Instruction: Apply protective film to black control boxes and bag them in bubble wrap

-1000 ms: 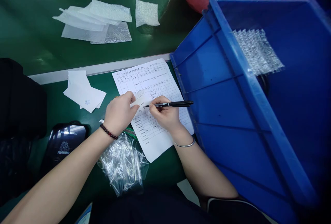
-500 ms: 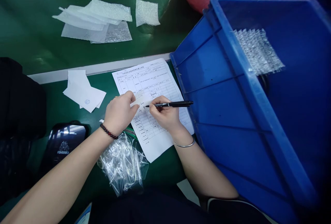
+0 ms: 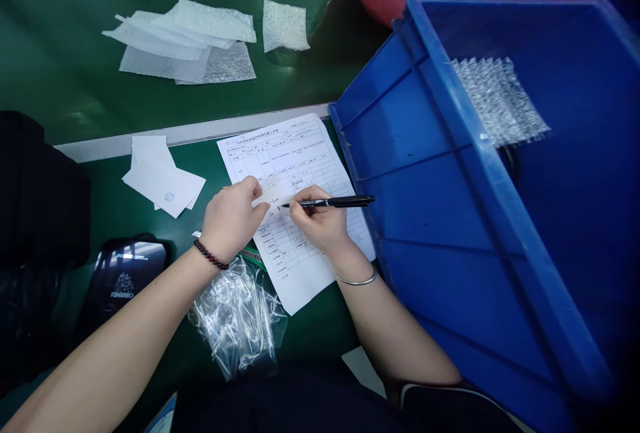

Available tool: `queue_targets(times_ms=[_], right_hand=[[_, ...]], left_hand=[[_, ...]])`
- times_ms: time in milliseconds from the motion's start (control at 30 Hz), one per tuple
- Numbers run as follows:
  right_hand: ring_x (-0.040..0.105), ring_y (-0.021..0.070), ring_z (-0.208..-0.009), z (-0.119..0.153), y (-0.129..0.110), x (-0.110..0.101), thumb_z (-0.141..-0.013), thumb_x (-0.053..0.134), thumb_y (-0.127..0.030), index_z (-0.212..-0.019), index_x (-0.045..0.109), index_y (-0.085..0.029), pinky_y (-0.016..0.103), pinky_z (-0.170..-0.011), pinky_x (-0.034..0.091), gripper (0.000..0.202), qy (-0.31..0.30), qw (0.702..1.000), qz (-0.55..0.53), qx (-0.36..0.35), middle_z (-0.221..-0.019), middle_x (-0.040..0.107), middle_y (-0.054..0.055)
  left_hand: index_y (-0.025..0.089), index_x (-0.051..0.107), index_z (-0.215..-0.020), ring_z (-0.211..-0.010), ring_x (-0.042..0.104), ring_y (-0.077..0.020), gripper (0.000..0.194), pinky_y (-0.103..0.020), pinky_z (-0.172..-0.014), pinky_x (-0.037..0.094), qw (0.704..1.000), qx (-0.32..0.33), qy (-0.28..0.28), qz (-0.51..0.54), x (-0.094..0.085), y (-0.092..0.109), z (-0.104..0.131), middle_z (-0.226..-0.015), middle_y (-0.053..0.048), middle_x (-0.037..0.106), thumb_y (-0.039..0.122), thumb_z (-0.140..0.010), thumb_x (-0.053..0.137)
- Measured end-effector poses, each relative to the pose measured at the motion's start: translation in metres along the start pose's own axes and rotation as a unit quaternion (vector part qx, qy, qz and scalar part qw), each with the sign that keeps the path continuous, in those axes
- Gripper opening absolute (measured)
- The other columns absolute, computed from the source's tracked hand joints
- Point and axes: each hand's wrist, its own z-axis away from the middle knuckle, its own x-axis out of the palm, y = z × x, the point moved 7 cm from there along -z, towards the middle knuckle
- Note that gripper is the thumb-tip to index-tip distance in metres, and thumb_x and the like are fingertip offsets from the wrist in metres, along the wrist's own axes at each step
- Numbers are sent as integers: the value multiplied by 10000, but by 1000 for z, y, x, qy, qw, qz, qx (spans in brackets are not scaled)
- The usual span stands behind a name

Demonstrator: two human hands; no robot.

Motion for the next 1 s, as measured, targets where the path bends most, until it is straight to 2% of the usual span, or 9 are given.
queue_targets(times_ms=[633, 1000], right_hand=[[431, 82, -497, -1, -2, 0, -773, 563, -108, -677, 524, -195, 228, -466, 359, 135, -3, 1000, -5, -16, -579, 476, -51], [435, 84, -494, -1, -2, 2, -773, 549, -142, -665, 516, -196, 234, -461, 355, 125, -12, 1000, -5, 6, -582, 486, -46]], left_hand=[[209, 537, -876, -806, 597, -215, 99, -299, -599, 388, 1000, -4, 2, -1, 1, -1, 0, -886, -19, 669, 278, -846, 601], [207, 531, -874, -801, 597, -214, 99, -298, -594, 383, 1000, -5, -2, -4, 1, 0, -1, -891, -19, 671, 273, -849, 601]])
